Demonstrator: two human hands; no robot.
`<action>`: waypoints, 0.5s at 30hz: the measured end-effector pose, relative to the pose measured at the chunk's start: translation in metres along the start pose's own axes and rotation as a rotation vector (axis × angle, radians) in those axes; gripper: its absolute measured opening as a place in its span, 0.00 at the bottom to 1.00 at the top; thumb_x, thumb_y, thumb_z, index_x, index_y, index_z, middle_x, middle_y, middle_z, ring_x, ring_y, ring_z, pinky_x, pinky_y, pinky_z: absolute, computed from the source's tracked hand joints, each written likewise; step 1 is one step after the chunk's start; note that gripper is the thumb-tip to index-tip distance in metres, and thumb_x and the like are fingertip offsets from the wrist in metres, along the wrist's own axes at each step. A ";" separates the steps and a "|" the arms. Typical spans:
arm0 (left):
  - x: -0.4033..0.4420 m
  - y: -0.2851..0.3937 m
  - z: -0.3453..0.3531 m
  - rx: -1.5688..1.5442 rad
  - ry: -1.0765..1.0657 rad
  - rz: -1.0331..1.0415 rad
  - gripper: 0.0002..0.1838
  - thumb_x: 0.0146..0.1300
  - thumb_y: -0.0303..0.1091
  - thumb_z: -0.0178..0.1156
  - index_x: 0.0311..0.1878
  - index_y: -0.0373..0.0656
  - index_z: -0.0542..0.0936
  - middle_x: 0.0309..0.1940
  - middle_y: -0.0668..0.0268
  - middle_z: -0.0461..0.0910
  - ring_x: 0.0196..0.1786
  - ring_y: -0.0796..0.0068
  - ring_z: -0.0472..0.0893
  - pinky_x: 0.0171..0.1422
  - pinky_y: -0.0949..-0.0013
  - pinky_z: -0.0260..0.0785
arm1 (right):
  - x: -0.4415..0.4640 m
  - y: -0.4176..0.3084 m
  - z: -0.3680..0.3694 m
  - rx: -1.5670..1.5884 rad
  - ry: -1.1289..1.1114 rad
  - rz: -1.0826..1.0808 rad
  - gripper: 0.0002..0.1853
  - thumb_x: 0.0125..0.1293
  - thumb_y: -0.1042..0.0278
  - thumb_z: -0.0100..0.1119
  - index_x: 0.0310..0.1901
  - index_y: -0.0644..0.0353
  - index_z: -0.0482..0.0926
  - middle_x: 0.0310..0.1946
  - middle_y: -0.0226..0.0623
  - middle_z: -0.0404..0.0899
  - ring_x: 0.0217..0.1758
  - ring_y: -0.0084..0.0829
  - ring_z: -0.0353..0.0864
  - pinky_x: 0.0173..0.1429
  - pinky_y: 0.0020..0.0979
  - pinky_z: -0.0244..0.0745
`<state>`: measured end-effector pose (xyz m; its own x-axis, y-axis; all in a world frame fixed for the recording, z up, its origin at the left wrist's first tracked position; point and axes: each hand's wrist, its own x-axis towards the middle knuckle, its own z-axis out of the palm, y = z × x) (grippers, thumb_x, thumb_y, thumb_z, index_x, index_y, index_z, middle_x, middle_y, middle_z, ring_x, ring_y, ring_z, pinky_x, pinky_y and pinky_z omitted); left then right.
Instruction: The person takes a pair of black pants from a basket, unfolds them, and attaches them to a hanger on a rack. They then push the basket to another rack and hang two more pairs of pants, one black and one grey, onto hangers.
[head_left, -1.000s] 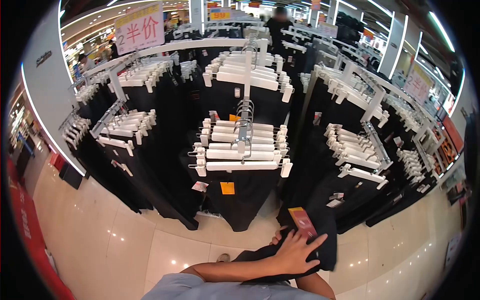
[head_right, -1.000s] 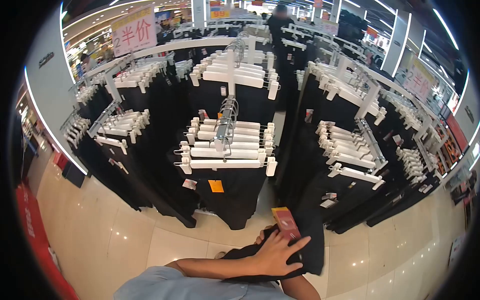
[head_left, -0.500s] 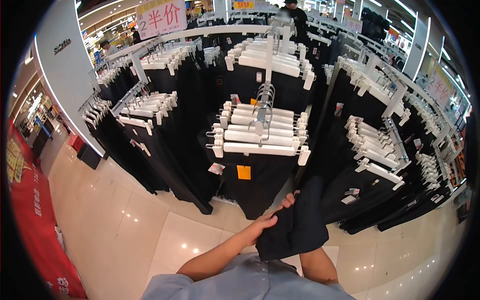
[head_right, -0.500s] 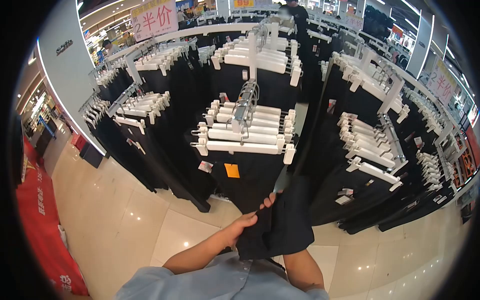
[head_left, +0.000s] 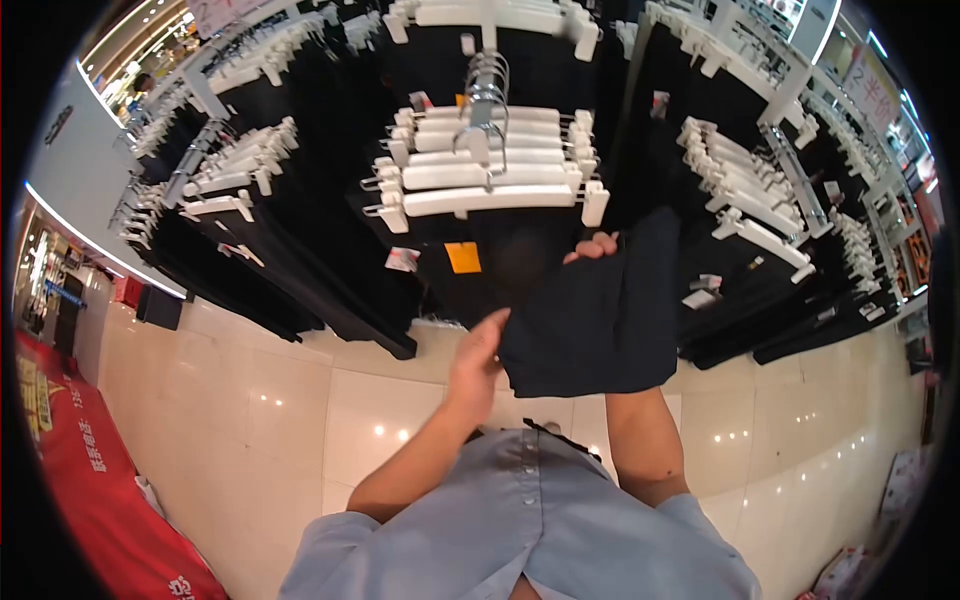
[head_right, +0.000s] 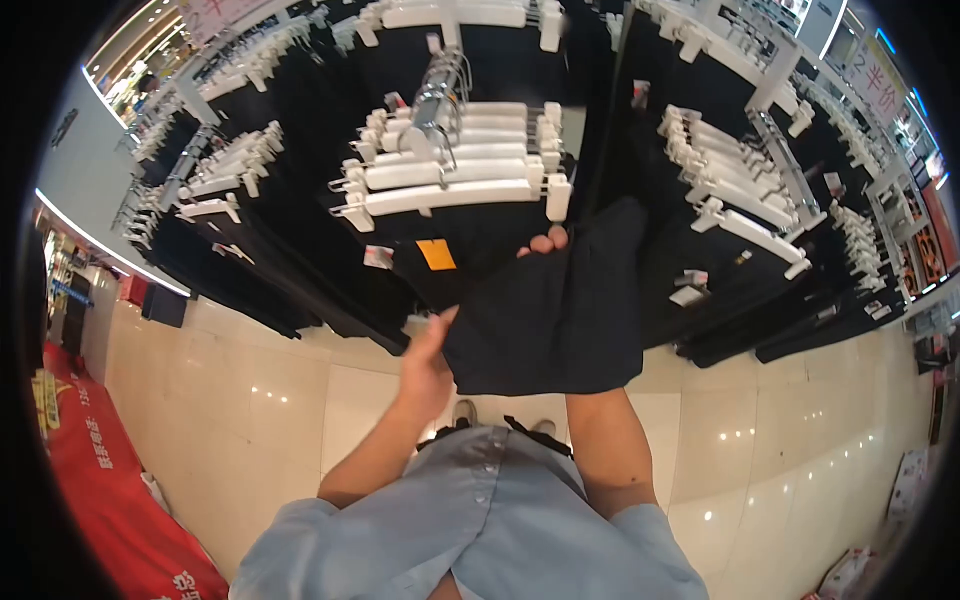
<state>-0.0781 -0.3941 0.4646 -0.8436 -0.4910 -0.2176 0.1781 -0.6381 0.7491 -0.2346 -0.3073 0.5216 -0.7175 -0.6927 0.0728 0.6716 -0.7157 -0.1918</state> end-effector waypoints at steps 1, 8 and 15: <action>-0.002 0.015 0.003 -0.027 -0.041 -0.084 0.30 0.66 0.49 0.53 0.63 0.38 0.67 0.54 0.65 0.74 0.57 0.74 0.73 0.59 0.72 0.65 | -0.001 -0.001 -0.002 0.007 -0.011 0.003 0.12 0.72 0.60 0.45 0.42 0.59 0.73 0.36 0.31 0.70 0.44 0.30 0.72 0.60 0.36 0.66; 0.010 0.026 0.031 -0.222 -0.173 -0.374 0.32 0.57 0.32 0.63 0.64 0.37 0.64 0.54 0.57 0.74 0.54 0.67 0.77 0.59 0.63 0.72 | -0.006 0.007 -0.010 -0.148 -0.147 -0.033 0.14 0.72 0.56 0.44 0.44 0.56 0.75 0.36 0.33 0.71 0.47 0.35 0.72 0.62 0.43 0.67; 0.008 0.026 0.041 -0.016 -0.106 -0.166 0.30 0.50 0.21 0.65 0.59 0.36 0.68 0.51 0.57 0.77 0.52 0.65 0.78 0.58 0.63 0.73 | -0.010 -0.003 -0.031 -0.118 -0.101 -0.027 0.14 0.73 0.57 0.43 0.44 0.56 0.74 0.39 0.40 0.74 0.52 0.42 0.75 0.62 0.46 0.71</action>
<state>-0.1009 -0.3907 0.5076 -0.9104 -0.3136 -0.2698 0.0395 -0.7151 0.6979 -0.2347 -0.2956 0.4910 -0.7086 -0.6833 0.1759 0.6219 -0.7226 -0.3019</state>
